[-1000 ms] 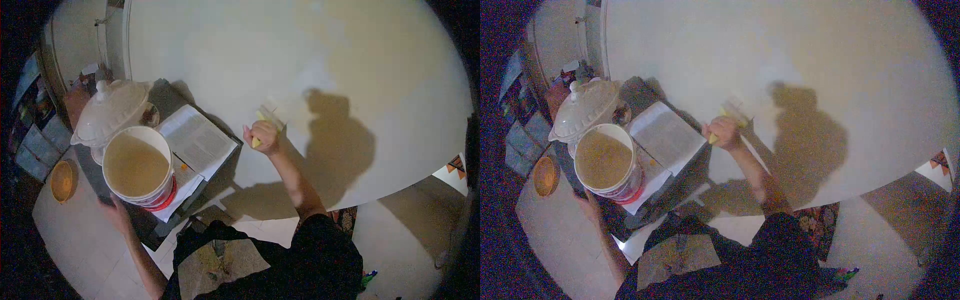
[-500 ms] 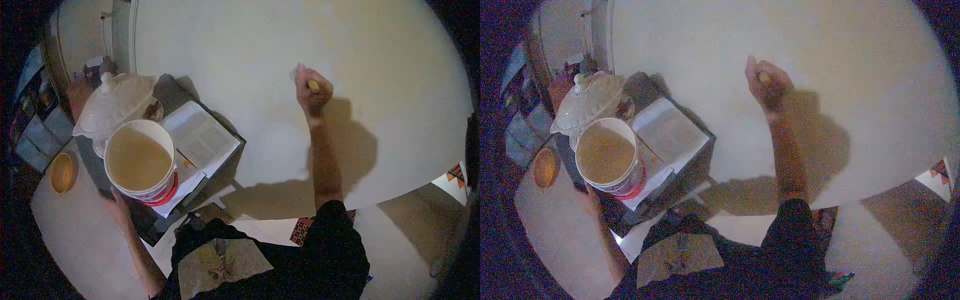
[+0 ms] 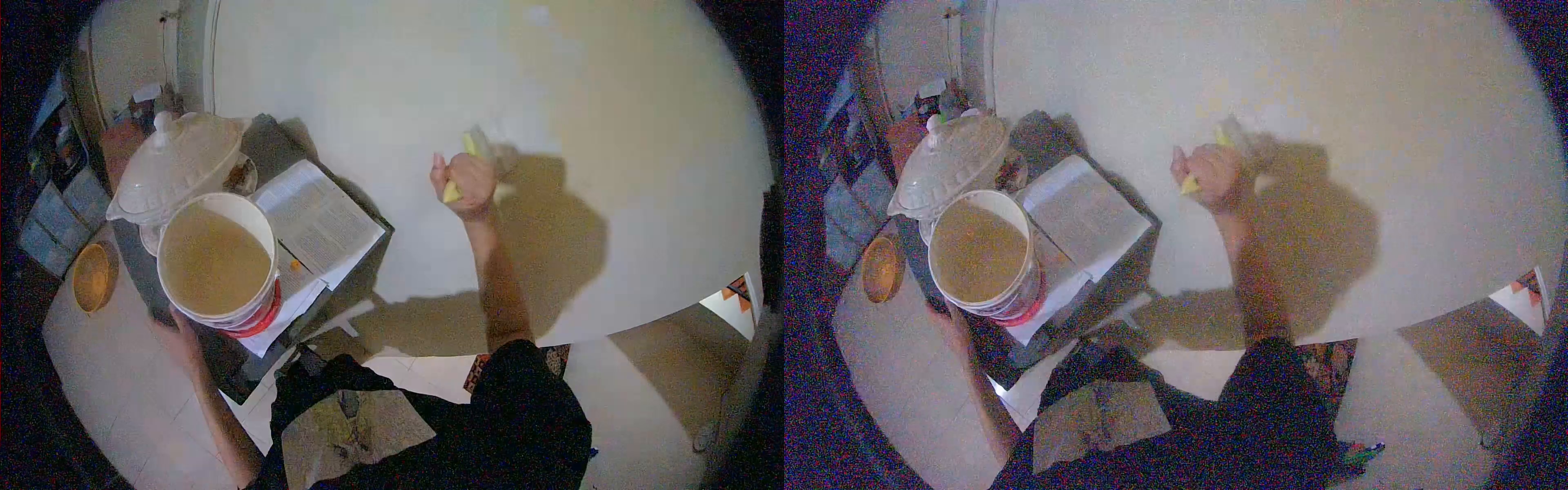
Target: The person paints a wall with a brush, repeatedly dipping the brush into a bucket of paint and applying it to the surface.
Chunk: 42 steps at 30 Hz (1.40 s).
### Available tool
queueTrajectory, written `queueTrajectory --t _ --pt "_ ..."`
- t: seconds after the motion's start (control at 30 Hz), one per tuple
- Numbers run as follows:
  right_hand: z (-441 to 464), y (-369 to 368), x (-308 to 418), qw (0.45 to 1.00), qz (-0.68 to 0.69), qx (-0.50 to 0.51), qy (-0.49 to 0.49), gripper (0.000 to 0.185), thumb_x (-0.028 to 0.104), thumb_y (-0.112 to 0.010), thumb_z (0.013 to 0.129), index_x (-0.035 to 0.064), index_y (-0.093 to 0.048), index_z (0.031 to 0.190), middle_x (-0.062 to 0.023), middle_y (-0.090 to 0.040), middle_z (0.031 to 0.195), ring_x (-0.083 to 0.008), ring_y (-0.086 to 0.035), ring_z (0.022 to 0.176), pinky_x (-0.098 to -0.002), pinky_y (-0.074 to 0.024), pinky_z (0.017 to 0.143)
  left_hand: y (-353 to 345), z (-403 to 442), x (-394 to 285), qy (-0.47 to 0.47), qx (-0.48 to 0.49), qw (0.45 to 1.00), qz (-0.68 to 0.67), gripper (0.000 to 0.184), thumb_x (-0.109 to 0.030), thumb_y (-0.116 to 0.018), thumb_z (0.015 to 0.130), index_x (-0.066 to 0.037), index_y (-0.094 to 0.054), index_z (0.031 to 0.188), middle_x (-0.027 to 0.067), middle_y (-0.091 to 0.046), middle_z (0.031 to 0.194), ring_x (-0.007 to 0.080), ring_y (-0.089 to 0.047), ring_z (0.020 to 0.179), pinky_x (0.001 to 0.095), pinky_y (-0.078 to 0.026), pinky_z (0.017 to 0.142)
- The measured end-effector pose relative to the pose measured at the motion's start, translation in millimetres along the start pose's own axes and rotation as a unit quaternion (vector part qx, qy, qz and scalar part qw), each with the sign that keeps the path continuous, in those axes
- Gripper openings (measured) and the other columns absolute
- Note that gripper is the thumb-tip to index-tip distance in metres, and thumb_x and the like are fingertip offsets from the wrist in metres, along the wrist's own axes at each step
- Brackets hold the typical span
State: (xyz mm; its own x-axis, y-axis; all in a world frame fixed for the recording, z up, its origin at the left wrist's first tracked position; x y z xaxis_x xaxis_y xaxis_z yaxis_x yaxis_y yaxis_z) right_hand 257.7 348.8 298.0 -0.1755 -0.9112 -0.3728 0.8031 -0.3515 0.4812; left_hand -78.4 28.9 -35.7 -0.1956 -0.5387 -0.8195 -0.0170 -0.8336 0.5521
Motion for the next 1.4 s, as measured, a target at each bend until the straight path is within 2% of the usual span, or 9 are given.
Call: queueTrajectory --t 0.17,0.33,0.37,0.5,0.63,0.83,1.0,1.13,1.4 --pt "-39.9 -28.4 28.0 0.998 0.038 0.044 -0.024 0.039 -0.006 -0.067 0.068 0.0099 -0.036 0.050 -0.0064 -0.038 0.046 -0.0201 -0.042 0.039 -0.0326 -0.0303 0.038 3.0 2.2 -3.4 -0.011 -0.011 1.000 0.017 0.062 -0.037 -0.050 0.091 0.005 -0.032 0.134 0.0248 -0.038 0.135 0.0357 -0.037 0.126 0.0406 -0.029 0.105" --pt "-52.8 -20.5 14.9 0.973 0.085 -0.013 -0.214 0.029 -0.006 -0.066 0.069 0.0089 -0.046 0.053 -0.0090 -0.044 0.048 -0.0240 -0.046 0.040 -0.0311 -0.0367 0.040 11.4 -1.2 -26.8 0.007 0.020 1.000 -0.017 0.062 -0.037 -0.050 0.092 0.005 -0.033 0.134 0.0250 -0.038 0.135 0.0357 -0.038 0.126 0.0401 -0.029 0.105" --pt "-37.2 -5.9 20.2 0.991 0.083 -0.021 -0.100 0.023 -0.004 -0.066 0.072 0.0073 -0.052 0.056 -0.0085 -0.048 0.049 -0.0217 -0.050 0.042 -0.0286 -0.0403 0.043 11.9 -1.7 -29.2 0.011 0.020 1.000 -0.021 0.061 -0.036 -0.050 0.092 0.005 -0.033 0.134 0.0250 -0.038 0.135 0.0356 -0.038 0.126 0.0399 -0.029 0.105" --pt "-13.8 47.1 -60.6 0.969 -0.081 0.000 -0.235 0.019 0.001 -0.068 0.076 0.0049 -0.056 0.061 -0.0036 -0.056 0.057 -0.0118 -0.053 0.052 -0.0261 -0.0457 0.053 12.0 -0.1 -27.4 -0.020 -0.002 1.000 0.020 0.062 -0.037 -0.050 0.092 0.005 -0.032 0.134 0.0251 -0.039 0.135 0.0361 -0.037 0.126 0.0399 -0.029 0.105" --pt "79.6 133.4 -65.5 0.960 -0.085 -0.250 -0.095 0.028 0.002 -0.066 0.080 0.0032 -0.054 0.054 0.0023 -0.053 0.051 -0.0055 -0.045 0.049 -0.0225 -0.0410 0.049 5.6 2.9 -18.8 -0.019 0.007 1.000 0.001 0.063 -0.039 -0.049 0.092 0.005 -0.032 0.134 0.0251 -0.039 0.135 0.0364 -0.037 0.127 0.0404 -0.029 0.105" --pt "143.0 187.7 -48.4 0.957 -0.077 -0.279 0.001 0.028 0.003 -0.063 0.083 0.0032 -0.057 0.055 0.0048 -0.048 0.050 -0.0027 -0.038 0.047 -0.0199 -0.0361 0.043 8.3 -2.1 -22.4 0.034 0.020 0.999 0.019 0.063 -0.039 -0.049 0.092 0.005 -0.032 0.134 0.0249 -0.039 0.136 0.0358 -0.037 0.127 0.0401 -0.029 0.105" --pt "80.7 88.2 -45.2 0.936 -0.350 -0.006 0.042 0.022 0.004 -0.067 0.075 0.0064 -0.055 0.056 -0.0095 -0.055 0.053 -0.0175 -0.051 0.043 -0.0276 -0.0407 0.042 0.9 6.1 -4.2 -0.010 -0.006 1.000 0.003 0.064 -0.041 -0.048 0.092 0.005 -0.033 0.134 0.0247 -0.039 0.135 0.0364 -0.037 0.127 0.0402 -0.030 0.105" --pt "1.0 27.3 -1.7 0.992 -0.126 0.024 -0.002 0.038 0.001 -0.069 0.070 0.0075 -0.037 0.051 -0.0057 -0.040 0.050 -0.0205 -0.039 0.041 -0.0317 -0.0306 0.040 6.0 2.5 -15.3 -0.018 0.006 1.000 0.013 0.063 -0.041 -0.047 0.092 0.005 -0.034 0.133 0.0245 -0.040 0.135 0.0365 -0.037 0.126 0.0402 -0.031 0.104" --pt "-77.7 -13.1 1.0 0.955 0.151 -0.018 -0.254 0.036 -0.002 -0.068 0.070 0.0076 -0.041 0.048 -0.0074 -0.046 0.047 -0.0180 -0.045 0.040 -0.0297 -0.0335 0.040 2.5 3.9 -7.1 -0.009 0.005 1.000 0.027 0.067 -0.043 -0.049 0.090 0.004 -0.032 0.135 0.0246 -0.040 0.135 0.0375 -0.042 0.123 0.0422 -0.036 0.100"
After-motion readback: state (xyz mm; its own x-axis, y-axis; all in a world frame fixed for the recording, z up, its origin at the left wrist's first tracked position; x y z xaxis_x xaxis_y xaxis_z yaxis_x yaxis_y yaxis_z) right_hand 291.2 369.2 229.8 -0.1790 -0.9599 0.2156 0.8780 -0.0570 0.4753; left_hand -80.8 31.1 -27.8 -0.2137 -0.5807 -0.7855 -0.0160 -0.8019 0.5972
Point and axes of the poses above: each hand's wrist, its own z-axis towards the middle knuckle, its own y-axis out of the back of the hand, x = y × z, the point moved 10 cm from there along z, towards the middle knuckle
